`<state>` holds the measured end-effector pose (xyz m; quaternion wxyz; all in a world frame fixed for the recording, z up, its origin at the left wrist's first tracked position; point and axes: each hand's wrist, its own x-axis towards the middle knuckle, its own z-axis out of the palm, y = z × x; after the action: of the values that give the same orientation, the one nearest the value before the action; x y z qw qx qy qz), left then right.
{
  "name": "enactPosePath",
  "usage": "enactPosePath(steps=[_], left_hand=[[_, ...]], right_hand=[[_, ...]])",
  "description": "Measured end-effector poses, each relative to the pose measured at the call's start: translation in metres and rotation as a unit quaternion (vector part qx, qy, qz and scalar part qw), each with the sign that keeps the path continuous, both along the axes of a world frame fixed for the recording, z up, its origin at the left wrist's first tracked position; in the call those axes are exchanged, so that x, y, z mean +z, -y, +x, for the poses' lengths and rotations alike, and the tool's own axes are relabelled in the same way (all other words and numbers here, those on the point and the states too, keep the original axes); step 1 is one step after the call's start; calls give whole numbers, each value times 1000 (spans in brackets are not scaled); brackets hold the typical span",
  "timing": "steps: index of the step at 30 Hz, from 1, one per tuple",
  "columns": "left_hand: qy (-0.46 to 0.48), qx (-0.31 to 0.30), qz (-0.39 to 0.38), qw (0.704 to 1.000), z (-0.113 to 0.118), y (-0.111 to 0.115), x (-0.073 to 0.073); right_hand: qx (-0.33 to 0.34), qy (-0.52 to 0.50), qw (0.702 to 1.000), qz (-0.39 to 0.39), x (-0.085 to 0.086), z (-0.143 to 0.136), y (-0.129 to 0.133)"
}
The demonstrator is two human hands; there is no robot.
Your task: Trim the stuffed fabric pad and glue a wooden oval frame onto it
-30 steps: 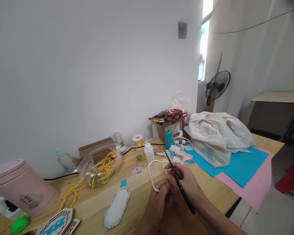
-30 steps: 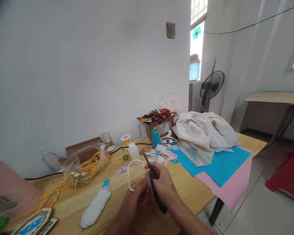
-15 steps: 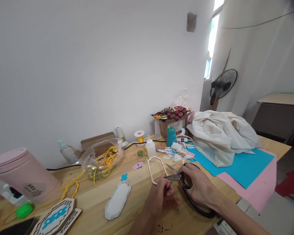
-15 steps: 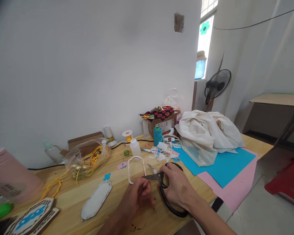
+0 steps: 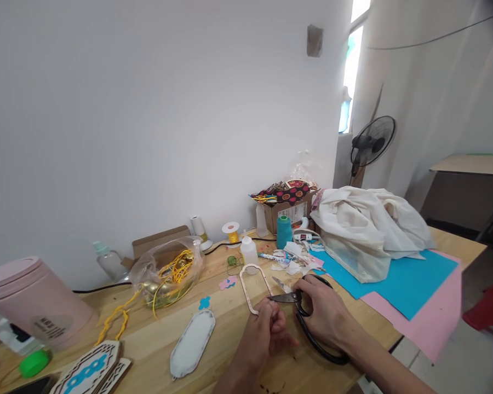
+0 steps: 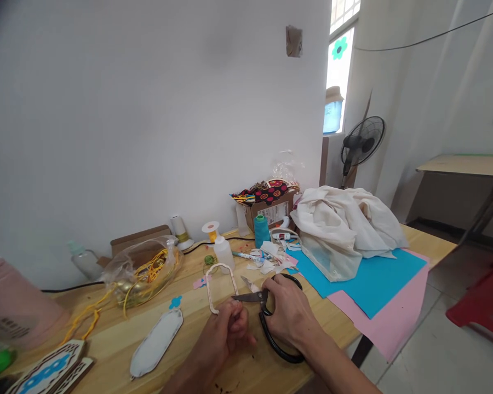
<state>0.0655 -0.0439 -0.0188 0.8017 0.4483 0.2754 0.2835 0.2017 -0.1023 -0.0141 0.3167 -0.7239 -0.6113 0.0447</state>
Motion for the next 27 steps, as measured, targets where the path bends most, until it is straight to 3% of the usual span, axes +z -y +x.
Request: enactPosePath(steps=[9, 14, 19, 24, 27], left_hand=[[9, 8, -20, 1000, 1, 5, 3], [21, -22, -16, 999, 0, 14, 5], [40, -4, -11, 999, -3, 10, 4], [39, 4, 9, 999, -4, 5, 5], [33, -1, 12, 999, -2, 4, 2]], right_hand=[[-33, 14, 999, 0, 1, -3, 0], [-70, 7, 998, 4, 1, 3, -1], [-26, 0, 1000, 13, 2, 0, 1], [-47, -12, 999, 15, -1, 1, 0], [-22, -16, 999, 17, -1, 1, 0]])
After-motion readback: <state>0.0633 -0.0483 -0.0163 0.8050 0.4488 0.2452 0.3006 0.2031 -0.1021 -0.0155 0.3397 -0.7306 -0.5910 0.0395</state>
